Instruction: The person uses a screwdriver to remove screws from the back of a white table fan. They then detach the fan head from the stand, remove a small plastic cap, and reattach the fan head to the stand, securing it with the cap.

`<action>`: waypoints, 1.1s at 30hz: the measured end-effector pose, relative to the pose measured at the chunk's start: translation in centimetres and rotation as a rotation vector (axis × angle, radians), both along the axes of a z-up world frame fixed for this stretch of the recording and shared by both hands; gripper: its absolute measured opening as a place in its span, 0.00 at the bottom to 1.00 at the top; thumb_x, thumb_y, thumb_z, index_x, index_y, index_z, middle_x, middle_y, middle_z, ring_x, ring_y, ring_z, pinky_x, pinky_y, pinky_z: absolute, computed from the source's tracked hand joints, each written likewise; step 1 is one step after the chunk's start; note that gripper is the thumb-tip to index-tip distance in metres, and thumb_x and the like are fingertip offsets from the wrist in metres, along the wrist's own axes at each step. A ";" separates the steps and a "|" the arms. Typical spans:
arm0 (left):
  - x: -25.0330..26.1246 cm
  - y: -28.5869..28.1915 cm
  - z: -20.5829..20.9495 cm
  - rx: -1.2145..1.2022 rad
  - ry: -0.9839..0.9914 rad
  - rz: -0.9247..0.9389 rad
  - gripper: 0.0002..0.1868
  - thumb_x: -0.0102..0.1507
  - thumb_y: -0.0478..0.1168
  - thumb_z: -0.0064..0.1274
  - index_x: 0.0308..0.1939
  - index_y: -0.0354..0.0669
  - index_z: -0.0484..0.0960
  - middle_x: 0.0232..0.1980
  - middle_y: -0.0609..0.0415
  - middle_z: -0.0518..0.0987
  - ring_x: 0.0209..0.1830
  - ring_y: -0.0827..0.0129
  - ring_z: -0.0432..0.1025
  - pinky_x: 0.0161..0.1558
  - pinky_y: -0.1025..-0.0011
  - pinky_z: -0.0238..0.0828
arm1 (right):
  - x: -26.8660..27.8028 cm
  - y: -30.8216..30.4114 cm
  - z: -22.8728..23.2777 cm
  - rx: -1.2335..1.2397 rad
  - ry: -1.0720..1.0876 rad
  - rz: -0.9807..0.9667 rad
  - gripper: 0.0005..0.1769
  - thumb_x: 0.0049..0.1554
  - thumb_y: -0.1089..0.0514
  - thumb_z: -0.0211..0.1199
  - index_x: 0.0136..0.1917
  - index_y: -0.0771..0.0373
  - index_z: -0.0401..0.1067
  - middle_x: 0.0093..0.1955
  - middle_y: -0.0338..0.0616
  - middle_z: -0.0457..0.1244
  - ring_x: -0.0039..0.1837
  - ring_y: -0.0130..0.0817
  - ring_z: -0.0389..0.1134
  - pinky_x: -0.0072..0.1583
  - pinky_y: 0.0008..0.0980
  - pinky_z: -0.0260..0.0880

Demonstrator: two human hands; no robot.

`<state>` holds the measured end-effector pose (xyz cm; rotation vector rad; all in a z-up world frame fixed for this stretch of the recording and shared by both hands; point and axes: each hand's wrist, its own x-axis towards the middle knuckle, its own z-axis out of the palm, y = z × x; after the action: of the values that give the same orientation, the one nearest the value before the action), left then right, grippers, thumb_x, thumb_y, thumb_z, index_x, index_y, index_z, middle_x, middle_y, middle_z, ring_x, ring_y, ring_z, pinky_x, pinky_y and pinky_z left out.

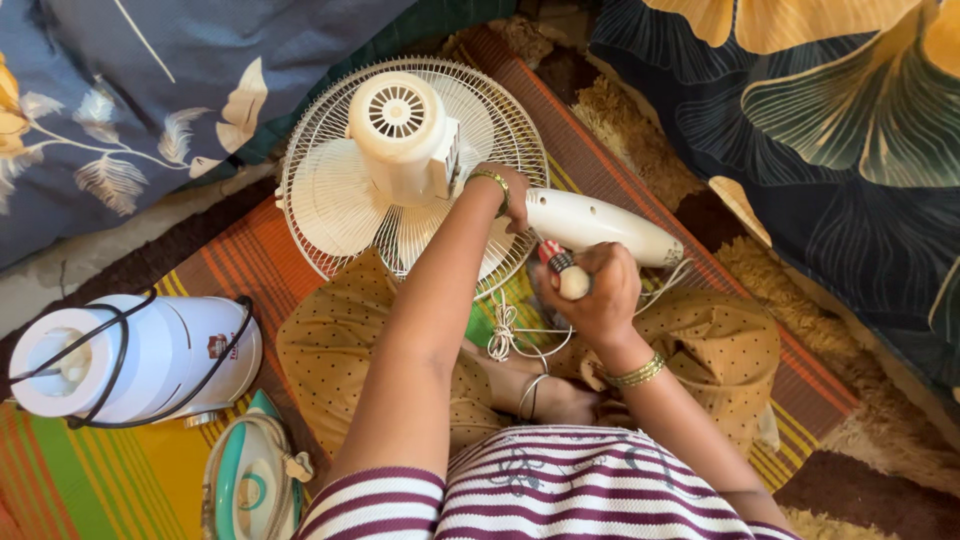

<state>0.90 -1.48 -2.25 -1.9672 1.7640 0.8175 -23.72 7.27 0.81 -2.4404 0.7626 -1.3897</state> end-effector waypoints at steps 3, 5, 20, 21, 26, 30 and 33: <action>-0.3 0.0 0.2 0.000 -0.024 -0.013 0.29 0.37 0.47 0.67 0.44 0.53 0.90 0.42 0.53 0.86 0.40 0.62 0.80 0.42 0.63 0.77 | -0.2 1.0 0.7 0.084 -0.003 -0.102 0.29 0.47 0.52 0.82 0.45 0.63 0.62 0.43 0.47 0.60 0.42 0.46 0.64 0.44 0.43 0.65; -0.2 0.1 0.3 -0.021 -0.029 -0.034 0.29 0.37 0.47 0.67 0.43 0.51 0.90 0.42 0.53 0.87 0.40 0.61 0.81 0.43 0.63 0.78 | -0.5 1.3 1.8 0.058 0.084 -0.097 0.28 0.47 0.52 0.81 0.45 0.64 0.63 0.42 0.49 0.60 0.42 0.48 0.64 0.44 0.44 0.65; -0.4 2.5 0.5 -0.168 -0.083 -0.060 0.38 0.38 0.49 0.68 0.54 0.54 0.84 0.46 0.56 0.86 0.47 0.63 0.81 0.51 0.62 0.76 | -6.4 4.3 8.8 -0.151 -0.151 0.293 0.17 0.45 0.64 0.70 0.48 0.65 0.68 0.44 0.49 0.66 0.45 0.42 0.71 0.46 0.38 0.72; -0.4 2.8 0.6 -0.184 -0.082 -0.060 0.39 0.38 0.49 0.68 0.55 0.54 0.83 0.47 0.55 0.87 0.48 0.62 0.81 0.53 0.62 0.76 | -6.7 3.3 8.7 -0.231 -0.231 0.240 0.15 0.53 0.68 0.67 0.51 0.66 0.64 0.46 0.46 0.65 0.47 0.39 0.71 0.46 0.33 0.73; -1.6 4.9 0.4 -0.483 -0.178 -0.088 0.46 0.44 0.57 0.71 0.65 0.53 0.73 0.63 0.49 0.73 0.67 0.59 0.64 0.70 0.46 0.50 | -10.6 -5.0 2.7 0.381 -0.937 0.293 0.14 0.59 0.64 0.65 0.53 0.67 0.62 0.46 0.45 0.62 0.46 0.34 0.69 0.50 0.31 0.73; -6.4 8.4 -4.2 -1.213 -0.477 -0.229 0.44 0.41 0.40 0.60 0.63 0.65 0.70 0.68 0.58 0.69 0.69 0.67 0.61 0.66 0.47 0.47 | -13.2 -11.5 -5.9 0.984 -1.418 0.288 0.14 0.56 0.49 0.64 0.45 0.59 0.67 0.45 0.45 0.67 0.31 0.27 0.63 0.37 0.28 0.70; -11.6 11.9 -9.4 -0.959 0.193 -0.150 0.21 0.56 0.41 0.58 0.53 0.51 0.79 0.55 0.52 0.76 0.64 0.59 0.66 0.67 0.47 0.55 | -13.6 -13.2 -10.8 1.266 -1.494 0.235 0.14 0.52 0.45 0.61 0.41 0.57 0.71 0.42 0.47 0.69 0.31 0.32 0.65 0.38 0.34 0.72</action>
<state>-10.68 10.44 -11.69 -2.2653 2.7097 0.0666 -37.34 -5.97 -9.98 -0.2739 0.5345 -1.4075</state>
